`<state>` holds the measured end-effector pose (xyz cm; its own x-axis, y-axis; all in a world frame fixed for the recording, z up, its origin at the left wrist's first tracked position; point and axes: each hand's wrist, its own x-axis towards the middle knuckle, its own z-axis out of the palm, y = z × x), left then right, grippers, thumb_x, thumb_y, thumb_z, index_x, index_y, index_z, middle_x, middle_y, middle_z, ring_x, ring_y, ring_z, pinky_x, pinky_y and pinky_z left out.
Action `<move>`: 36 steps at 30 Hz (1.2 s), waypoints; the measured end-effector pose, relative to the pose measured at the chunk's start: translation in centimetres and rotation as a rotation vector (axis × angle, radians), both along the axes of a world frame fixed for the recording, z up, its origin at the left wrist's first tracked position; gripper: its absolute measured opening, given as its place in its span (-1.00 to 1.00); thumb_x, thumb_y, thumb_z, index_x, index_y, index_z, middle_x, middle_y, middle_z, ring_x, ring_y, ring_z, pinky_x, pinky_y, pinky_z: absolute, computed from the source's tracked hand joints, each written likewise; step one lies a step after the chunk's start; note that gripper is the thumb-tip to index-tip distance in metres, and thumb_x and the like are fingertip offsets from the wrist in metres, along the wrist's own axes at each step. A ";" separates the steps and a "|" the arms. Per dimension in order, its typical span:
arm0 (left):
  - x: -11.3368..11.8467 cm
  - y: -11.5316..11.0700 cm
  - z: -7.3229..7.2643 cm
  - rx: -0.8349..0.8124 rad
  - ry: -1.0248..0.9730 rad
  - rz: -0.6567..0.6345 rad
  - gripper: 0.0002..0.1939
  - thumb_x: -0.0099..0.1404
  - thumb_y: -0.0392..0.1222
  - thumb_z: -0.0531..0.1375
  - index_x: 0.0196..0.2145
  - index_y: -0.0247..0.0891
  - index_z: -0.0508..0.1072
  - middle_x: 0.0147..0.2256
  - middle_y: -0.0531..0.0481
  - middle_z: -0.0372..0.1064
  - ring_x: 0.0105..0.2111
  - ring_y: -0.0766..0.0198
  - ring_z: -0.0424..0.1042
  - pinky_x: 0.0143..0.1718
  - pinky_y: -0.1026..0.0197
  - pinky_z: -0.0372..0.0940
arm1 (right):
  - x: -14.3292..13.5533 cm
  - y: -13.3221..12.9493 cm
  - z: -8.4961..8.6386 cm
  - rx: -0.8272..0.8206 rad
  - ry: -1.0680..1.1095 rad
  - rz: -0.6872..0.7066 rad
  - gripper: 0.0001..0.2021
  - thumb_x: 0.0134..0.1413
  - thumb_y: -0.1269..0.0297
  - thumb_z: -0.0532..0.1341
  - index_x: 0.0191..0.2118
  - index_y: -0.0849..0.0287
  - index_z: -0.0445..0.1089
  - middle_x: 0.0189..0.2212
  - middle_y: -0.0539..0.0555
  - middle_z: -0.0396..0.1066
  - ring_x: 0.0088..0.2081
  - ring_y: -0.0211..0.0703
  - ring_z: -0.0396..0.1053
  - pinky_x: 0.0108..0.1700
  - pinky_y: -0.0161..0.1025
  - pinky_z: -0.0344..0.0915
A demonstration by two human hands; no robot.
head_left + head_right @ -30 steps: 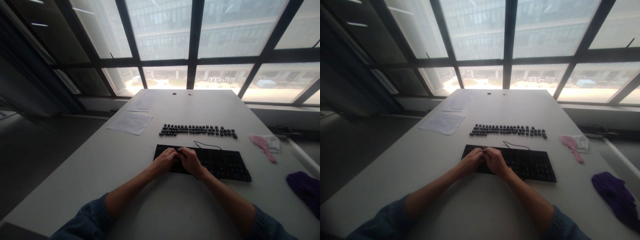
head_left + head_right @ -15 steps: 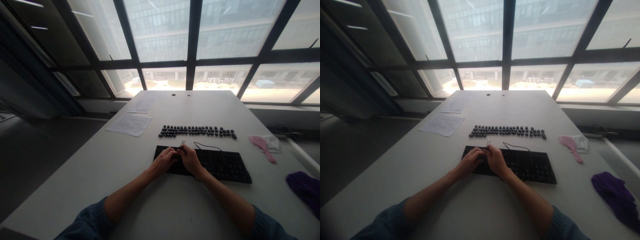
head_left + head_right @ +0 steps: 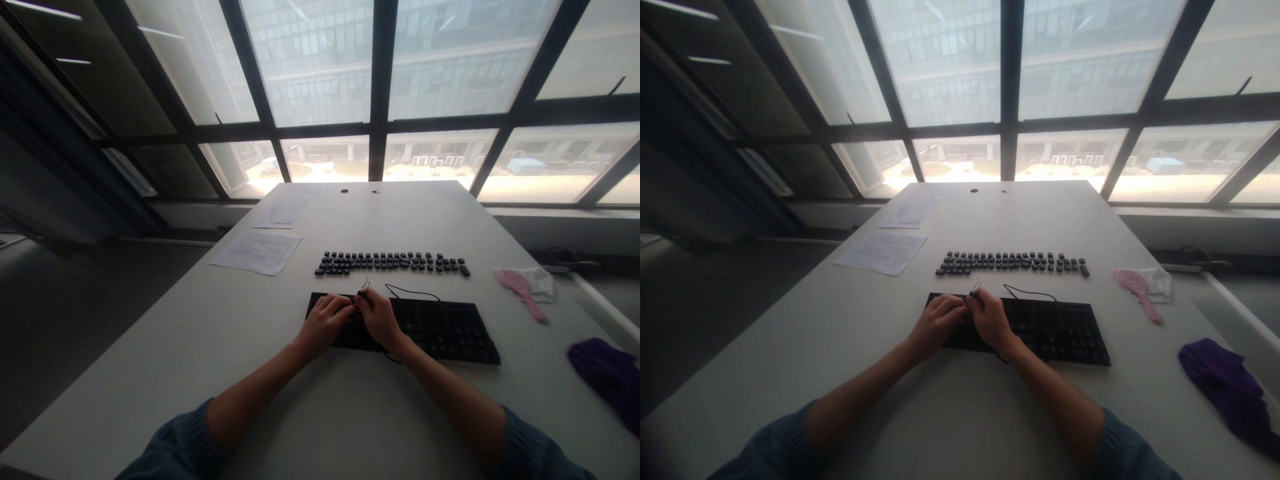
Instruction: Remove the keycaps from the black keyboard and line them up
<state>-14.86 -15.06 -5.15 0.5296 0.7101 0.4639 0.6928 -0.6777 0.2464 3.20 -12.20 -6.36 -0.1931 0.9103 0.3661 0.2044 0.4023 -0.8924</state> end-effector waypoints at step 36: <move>1.5 14.3 0.2 -0.064 0.211 0.264 -0.90 0.14 -0.19 0.37 -0.32 -0.11 0.64 -0.18 -0.10 0.39 -0.09 0.02 0.27 -0.06 0.01 0.20 | -0.4 0.1 -0.8 -0.092 0.150 0.045 -0.83 0.29 0.17 0.11 -0.30 0.12 0.27 -0.54 -0.02 0.40 -0.53 -0.18 0.42 -0.42 -0.27 0.32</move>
